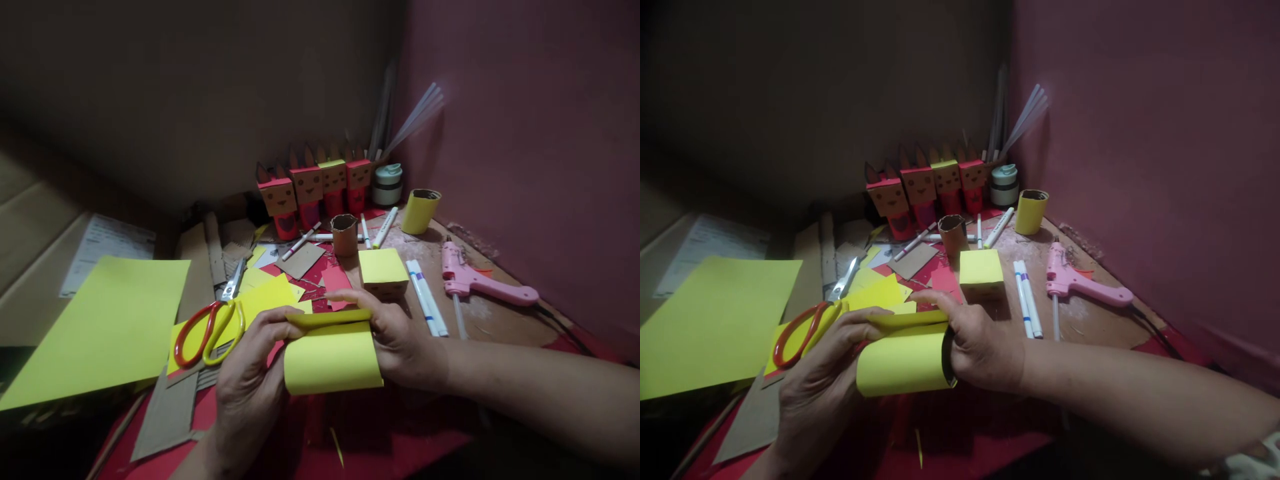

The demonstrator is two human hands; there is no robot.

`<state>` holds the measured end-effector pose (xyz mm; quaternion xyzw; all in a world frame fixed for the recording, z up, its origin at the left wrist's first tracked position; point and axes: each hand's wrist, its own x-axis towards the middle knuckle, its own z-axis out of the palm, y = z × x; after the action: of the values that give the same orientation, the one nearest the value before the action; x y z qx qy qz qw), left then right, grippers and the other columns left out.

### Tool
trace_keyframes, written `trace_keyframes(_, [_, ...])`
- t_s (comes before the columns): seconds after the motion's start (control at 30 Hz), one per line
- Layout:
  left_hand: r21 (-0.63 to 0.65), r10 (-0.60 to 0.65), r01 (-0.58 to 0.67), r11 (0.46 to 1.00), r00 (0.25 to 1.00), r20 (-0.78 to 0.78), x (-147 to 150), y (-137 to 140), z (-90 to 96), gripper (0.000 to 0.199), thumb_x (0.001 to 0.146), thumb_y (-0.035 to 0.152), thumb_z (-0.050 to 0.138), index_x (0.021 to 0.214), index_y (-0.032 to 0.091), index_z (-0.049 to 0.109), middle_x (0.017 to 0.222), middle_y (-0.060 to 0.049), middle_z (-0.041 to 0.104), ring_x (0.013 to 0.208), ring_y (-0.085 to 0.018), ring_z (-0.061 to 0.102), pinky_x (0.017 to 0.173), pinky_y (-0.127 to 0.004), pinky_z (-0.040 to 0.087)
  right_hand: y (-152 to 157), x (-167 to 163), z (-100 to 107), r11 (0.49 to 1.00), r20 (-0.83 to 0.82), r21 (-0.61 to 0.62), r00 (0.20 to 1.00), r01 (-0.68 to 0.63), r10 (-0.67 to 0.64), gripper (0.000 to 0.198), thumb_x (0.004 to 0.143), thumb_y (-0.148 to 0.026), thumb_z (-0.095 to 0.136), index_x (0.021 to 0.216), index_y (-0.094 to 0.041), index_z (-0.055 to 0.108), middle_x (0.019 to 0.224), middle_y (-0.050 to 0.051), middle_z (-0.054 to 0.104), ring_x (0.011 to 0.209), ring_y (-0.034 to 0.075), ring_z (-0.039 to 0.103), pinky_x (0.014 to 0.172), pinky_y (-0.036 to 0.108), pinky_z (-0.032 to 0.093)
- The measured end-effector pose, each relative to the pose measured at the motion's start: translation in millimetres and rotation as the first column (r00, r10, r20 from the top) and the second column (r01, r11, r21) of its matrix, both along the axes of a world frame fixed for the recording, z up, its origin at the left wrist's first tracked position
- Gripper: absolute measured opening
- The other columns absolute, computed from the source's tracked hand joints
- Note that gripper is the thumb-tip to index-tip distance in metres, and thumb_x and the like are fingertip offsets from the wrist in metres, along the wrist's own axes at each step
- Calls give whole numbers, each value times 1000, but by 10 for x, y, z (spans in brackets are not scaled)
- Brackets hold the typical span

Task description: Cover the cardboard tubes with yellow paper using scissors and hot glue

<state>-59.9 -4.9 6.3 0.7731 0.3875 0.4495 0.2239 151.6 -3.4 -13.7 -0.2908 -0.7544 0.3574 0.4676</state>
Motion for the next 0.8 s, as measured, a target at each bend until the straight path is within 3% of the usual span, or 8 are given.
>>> trace_keyframes(0.13, [-35, -15, 15, 999, 1000, 3, 6, 2, 28, 20, 84, 4, 58, 86, 24, 61, 90, 3, 63, 81, -11, 61, 74, -18, 48, 3, 0, 8, 999, 5, 34, 1000, 18, -18, 57, 76, -4, 58, 131, -7, 44, 114, 16, 67, 98, 19, 69, 82, 25, 55])
trace_keyframes(0.27, [-65, -8, 8, 998, 1000, 4, 6, 1, 28, 20, 83, 5, 58, 82, 25, 62, 83, 5, 64, 73, -9, 60, 67, -16, 47, 22, 15, 21, 1000, 82, -28, 997, 4, -2, 60, 75, -4, 55, 134, -8, 42, 104, 14, 70, 90, 21, 70, 78, 30, 57])
trace_keyframes(0.47, [-70, 26, -28, 997, 999, -31, 2, -2, 7, 20, 82, 6, 58, 84, 25, 64, 84, 5, 66, 73, -10, 62, 66, -16, 48, 56, 14, 5, 991, 19, 84, 995, -103, 102, 53, 78, -2, 54, 130, -12, 48, 118, 16, 64, 109, 21, 64, 91, 30, 52])
trace_keyframes(0.67, [41, 12, -10, 999, 998, -68, -9, 2, -7, 21, 83, 6, 57, 89, 25, 61, 86, 5, 64, 76, -9, 60, 71, -15, 47, 46, -7, 7, 996, 8, -90, 999, -30, 31, 57, 75, -7, 58, 131, -10, 44, 102, 12, 67, 86, 19, 67, 79, 31, 55])
trace_keyframes(0.8, [67, 19, -15, 998, 998, -66, -31, -19, -31, 22, 82, 5, 57, 90, 25, 61, 86, 4, 65, 78, -11, 62, 73, -16, 49, 36, 11, 25, 997, 43, -72, 999, -17, 20, 62, 73, -4, 55, 134, -13, 42, 104, 11, 66, 88, 19, 66, 80, 30, 54])
